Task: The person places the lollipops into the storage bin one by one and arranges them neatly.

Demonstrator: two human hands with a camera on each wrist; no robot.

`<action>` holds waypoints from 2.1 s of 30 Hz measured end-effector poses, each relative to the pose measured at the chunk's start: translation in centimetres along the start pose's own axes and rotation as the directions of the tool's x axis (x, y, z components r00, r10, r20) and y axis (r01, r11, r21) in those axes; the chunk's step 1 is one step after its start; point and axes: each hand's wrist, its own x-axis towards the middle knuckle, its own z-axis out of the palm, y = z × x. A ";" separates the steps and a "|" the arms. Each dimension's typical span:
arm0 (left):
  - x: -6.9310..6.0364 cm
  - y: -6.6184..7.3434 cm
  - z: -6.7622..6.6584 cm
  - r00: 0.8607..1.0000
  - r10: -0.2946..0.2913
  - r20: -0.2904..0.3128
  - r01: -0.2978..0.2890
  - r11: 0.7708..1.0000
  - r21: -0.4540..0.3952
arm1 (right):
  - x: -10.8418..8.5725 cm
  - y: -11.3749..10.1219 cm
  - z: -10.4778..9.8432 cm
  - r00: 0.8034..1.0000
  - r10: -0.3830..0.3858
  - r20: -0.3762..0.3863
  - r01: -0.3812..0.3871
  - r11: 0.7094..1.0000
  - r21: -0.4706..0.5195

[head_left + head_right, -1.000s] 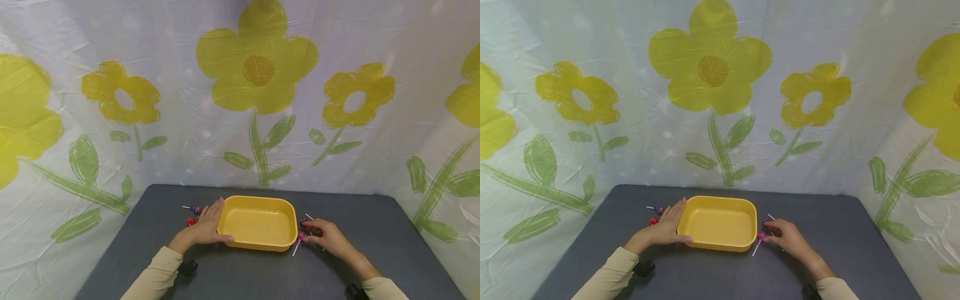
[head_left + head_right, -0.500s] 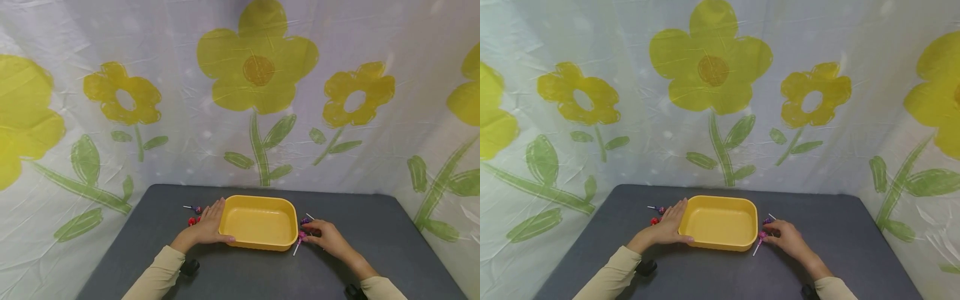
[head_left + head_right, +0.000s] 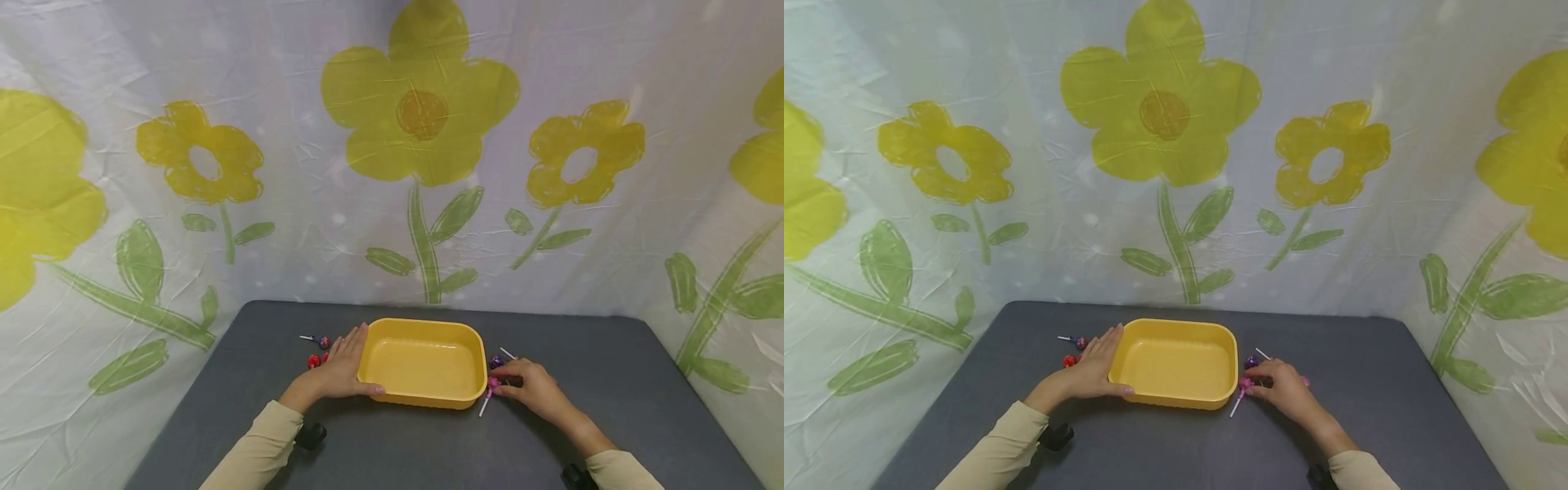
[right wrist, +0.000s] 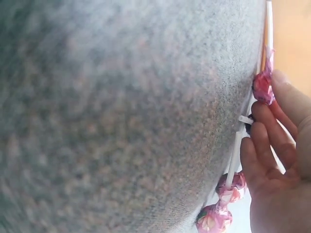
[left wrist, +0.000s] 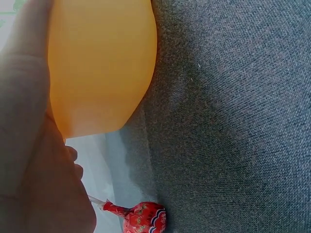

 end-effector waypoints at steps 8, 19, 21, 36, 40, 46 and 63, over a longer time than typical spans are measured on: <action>0.0 0.0 -0.1 1.000 -0.007 0.013 0.007 1.000 0.001 | 0.1 -0.1 0.1 1.000 -0.004 -0.014 0.004 1.000 -0.020; 0.0 0.1 -0.2 1.000 -0.010 0.011 0.010 1.000 -0.001 | 0.0 -0.2 0.2 0.999 -0.020 -0.041 0.019 1.000 -0.019; 0.0 0.1 -0.1 1.000 -0.017 0.014 0.016 1.000 0.002 | 0.0 -0.1 0.2 0.999 -0.025 -0.042 0.025 1.000 -0.015; 0.0 0.3 -0.2 1.000 -0.019 0.013 0.019 1.000 -0.001 | 0.2 -0.8 -0.8 0.997 -0.045 -0.057 0.044 0.999 -0.016; 0.0 0.3 -0.3 1.000 -0.020 0.017 0.020 1.000 -0.003 | 0.4 -1.2 -1.6 1.000 0.004 -0.018 -0.004 1.000 -0.026; 0.0 0.2 -0.3 1.000 -0.011 0.010 0.011 1.000 -0.004 | 0.6 -1.2 -2.5 1.000 -0.004 -0.020 0.004 1.000 -0.016; 0.0 0.1 -0.2 1.000 -0.003 0.011 0.003 1.000 -0.015 | 1.1 -1.4 -4.9 0.999 -0.023 0.043 0.022 0.999 0.043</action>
